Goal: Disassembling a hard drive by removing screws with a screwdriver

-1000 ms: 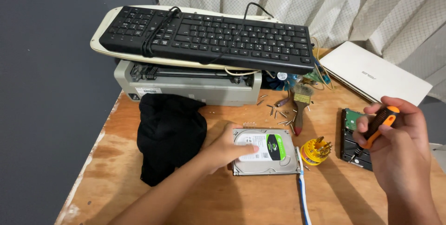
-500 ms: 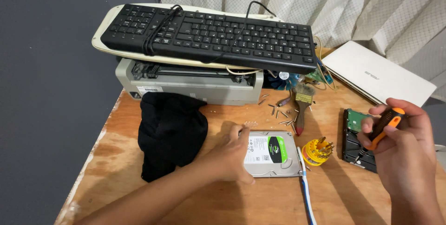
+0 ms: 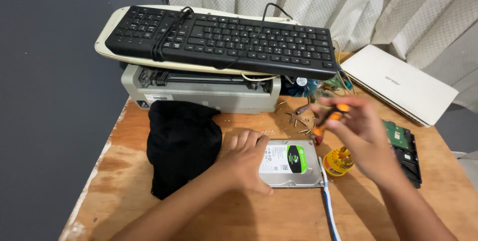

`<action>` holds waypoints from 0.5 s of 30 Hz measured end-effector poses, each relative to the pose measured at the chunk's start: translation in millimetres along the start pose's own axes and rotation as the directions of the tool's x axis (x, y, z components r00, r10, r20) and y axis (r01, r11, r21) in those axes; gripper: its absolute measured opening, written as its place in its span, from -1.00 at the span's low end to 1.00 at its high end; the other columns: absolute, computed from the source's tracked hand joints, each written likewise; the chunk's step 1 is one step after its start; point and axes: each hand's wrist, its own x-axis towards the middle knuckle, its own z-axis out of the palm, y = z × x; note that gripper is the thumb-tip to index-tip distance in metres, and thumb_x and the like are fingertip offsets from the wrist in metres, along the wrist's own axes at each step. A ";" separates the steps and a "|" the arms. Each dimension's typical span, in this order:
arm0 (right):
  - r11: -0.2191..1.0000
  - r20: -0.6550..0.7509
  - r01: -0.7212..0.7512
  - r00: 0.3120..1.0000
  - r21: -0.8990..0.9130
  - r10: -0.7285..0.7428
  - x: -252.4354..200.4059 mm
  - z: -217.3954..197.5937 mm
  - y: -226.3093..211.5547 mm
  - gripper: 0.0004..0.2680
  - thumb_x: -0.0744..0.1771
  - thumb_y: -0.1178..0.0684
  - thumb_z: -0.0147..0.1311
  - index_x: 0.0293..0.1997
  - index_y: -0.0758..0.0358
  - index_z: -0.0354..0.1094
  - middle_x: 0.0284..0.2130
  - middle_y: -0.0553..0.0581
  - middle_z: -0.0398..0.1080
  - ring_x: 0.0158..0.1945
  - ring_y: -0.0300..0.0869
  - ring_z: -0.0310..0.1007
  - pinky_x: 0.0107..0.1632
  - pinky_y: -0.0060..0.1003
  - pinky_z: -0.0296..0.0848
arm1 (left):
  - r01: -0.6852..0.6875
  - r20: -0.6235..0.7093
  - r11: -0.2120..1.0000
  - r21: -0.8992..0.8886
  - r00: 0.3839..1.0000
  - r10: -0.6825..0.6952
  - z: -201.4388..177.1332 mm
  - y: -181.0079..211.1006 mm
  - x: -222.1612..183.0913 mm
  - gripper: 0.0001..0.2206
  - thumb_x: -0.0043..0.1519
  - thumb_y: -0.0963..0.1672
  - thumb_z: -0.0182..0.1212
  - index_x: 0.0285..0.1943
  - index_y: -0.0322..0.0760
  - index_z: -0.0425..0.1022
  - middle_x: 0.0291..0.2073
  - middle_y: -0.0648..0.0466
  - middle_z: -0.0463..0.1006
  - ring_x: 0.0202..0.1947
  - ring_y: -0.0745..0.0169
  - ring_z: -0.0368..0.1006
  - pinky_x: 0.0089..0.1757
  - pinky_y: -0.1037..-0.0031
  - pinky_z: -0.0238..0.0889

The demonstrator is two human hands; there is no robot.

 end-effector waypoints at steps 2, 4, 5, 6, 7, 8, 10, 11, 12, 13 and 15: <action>0.964 -0.057 -0.240 0.970 -0.115 0.234 12.5 22.8 3.1 -0.74 0.34 0.39 -0.06 0.12 0.32 0.11 0.15 0.36 0.41 0.22 0.01 0.53 0.23 -0.20 0.59 | 0.005 0.117 1.000 -0.001 0.993 -0.005 -9.0 0.8 -0.6 0.17 -0.24 0.25 0.45 0.52 -0.20 -0.10 0.30 -0.05 0.03 0.31 -0.09 -0.08 0.25 0.16 -0.23; 0.976 -0.050 -0.175 0.984 -0.129 0.170 11.7 27.6 38.1 -0.74 0.36 0.32 -0.03 0.15 0.30 0.08 0.11 0.31 0.40 0.18 -0.05 0.51 0.17 -0.22 0.56 | -0.091 0.051 0.991 -0.096 0.994 0.096 -5.6 -3.7 -1.2 0.16 -0.21 0.26 0.38 0.54 -0.22 -0.10 0.40 -0.04 -0.03 0.41 -0.10 -0.20 0.29 0.04 -0.38; 0.983 -0.042 -0.113 0.993 -0.143 0.108 11.1 29.6 55.9 -0.73 0.38 0.25 0.00 0.19 0.28 0.06 0.07 0.26 0.38 0.13 -0.11 0.49 0.10 -0.24 0.53 | -0.189 -0.021 0.964 -0.186 0.982 0.189 -3.6 -5.7 -1.0 0.14 -0.18 0.27 0.30 0.56 -0.24 -0.10 0.50 -0.02 -0.09 0.52 -0.12 -0.33 0.34 -0.09 -0.53; 0.984 -0.044 -0.110 0.994 -0.144 0.104 10.4 31.8 54.2 -0.73 0.38 0.25 0.00 0.19 0.28 0.06 0.07 0.26 0.38 0.13 -0.11 0.49 0.10 -0.24 0.53 | -0.192 -0.022 0.964 -0.182 0.981 0.191 0.2 -5.4 -2.6 0.14 -0.18 0.27 0.30 0.56 -0.24 -0.10 0.50 -0.02 -0.09 0.52 -0.12 -0.33 0.34 -0.09 -0.53; 0.967 -0.059 -0.151 0.988 -0.207 0.142 9.9 34.0 52.5 -0.73 0.38 0.22 0.01 0.19 0.28 0.06 0.07 0.24 0.40 0.15 -0.09 0.53 0.07 -0.25 0.56 | -0.220 -0.092 0.964 -0.150 0.974 0.208 3.9 -5.2 -4.0 0.10 -0.15 0.29 0.24 0.54 -0.23 -0.03 0.49 -0.04 -0.01 0.49 -0.11 -0.22 0.31 -0.05 -0.43; 0.944 -0.074 -0.189 0.982 -0.270 0.175 10.6 36.1 50.9 -0.73 0.38 0.20 0.01 0.18 0.28 0.07 0.07 0.22 0.41 0.17 -0.08 0.57 0.05 -0.26 0.58 | -0.245 -0.164 0.963 -0.114 0.960 0.225 7.1 -5.5 -4.7 0.07 -0.12 0.32 0.18 0.53 -0.22 0.03 0.48 -0.05 0.08 0.46 -0.10 -0.11 0.29 -0.02 -0.34; 0.932 -0.091 -0.235 0.972 -0.275 0.218 12.0 40.4 41.4 -0.74 0.37 0.18 0.03 0.15 0.27 0.09 0.07 0.20 0.43 0.18 -0.08 0.58 0.07 -0.26 0.59 | -0.273 -0.246 0.956 -0.103 0.939 0.242 19.4 -10.1 0.3 0.05 -0.14 0.32 0.18 0.49 -0.23 0.10 0.45 -0.03 0.13 0.44 -0.10 -0.05 0.28 -0.02 -0.31; 0.917 -0.107 -0.286 0.958 -0.276 0.267 12.0 42.4 36.8 -0.75 0.36 0.17 0.05 0.12 0.26 0.11 0.06 0.17 0.45 0.19 -0.08 0.60 0.09 -0.26 0.60 | -0.298 -0.321 0.950 -0.094 0.912 0.254 26.1 -11.9 2.7 0.03 -0.16 0.32 0.18 0.45 -0.25 0.18 0.43 -0.01 0.19 0.41 -0.09 0.02 0.27 -0.01 -0.28; 0.918 -0.106 -0.283 0.959 -0.277 0.264 10.4 42.3 44.9 -0.75 0.36 0.17 0.05 0.12 0.26 0.11 0.06 0.17 0.45 0.19 -0.08 0.60 0.09 -0.26 0.60 | -0.298 -0.324 0.950 -0.092 0.911 0.255 28.8 -13.5 3.6 0.03 -0.16 0.32 0.18 0.45 -0.25 0.18 0.43 -0.01 0.19 0.41 -0.09 0.02 0.27 -0.01 -0.28; 0.940 -0.072 -0.196 0.981 -0.280 0.183 8.7 41.9 53.2 -0.75 0.36 0.20 0.04 0.12 0.26 0.07 0.05 0.20 0.43 0.18 -0.07 0.59 0.08 -0.25 0.61 | -0.310 -0.357 0.946 -0.090 0.897 0.260 31.7 -14.9 4.7 0.02 -0.17 0.32 0.21 0.44 -0.24 0.19 0.39 0.01 0.22 0.40 -0.06 0.04 0.26 -0.01 -0.26; 0.953 -0.037 -0.107 0.994 -0.282 0.101 7.2 41.9 61.8 -0.75 0.37 0.22 0.03 0.12 0.27 0.04 0.04 0.23 0.40 0.18 -0.05 0.59 0.07 -0.24 0.61 | -0.325 -0.392 0.942 -0.089 0.881 0.266 34.6 -15.3 6.2 0.02 -0.18 0.31 0.23 0.43 -0.23 0.19 0.36 0.03 0.25 0.39 -0.03 0.06 0.25 0.00 -0.25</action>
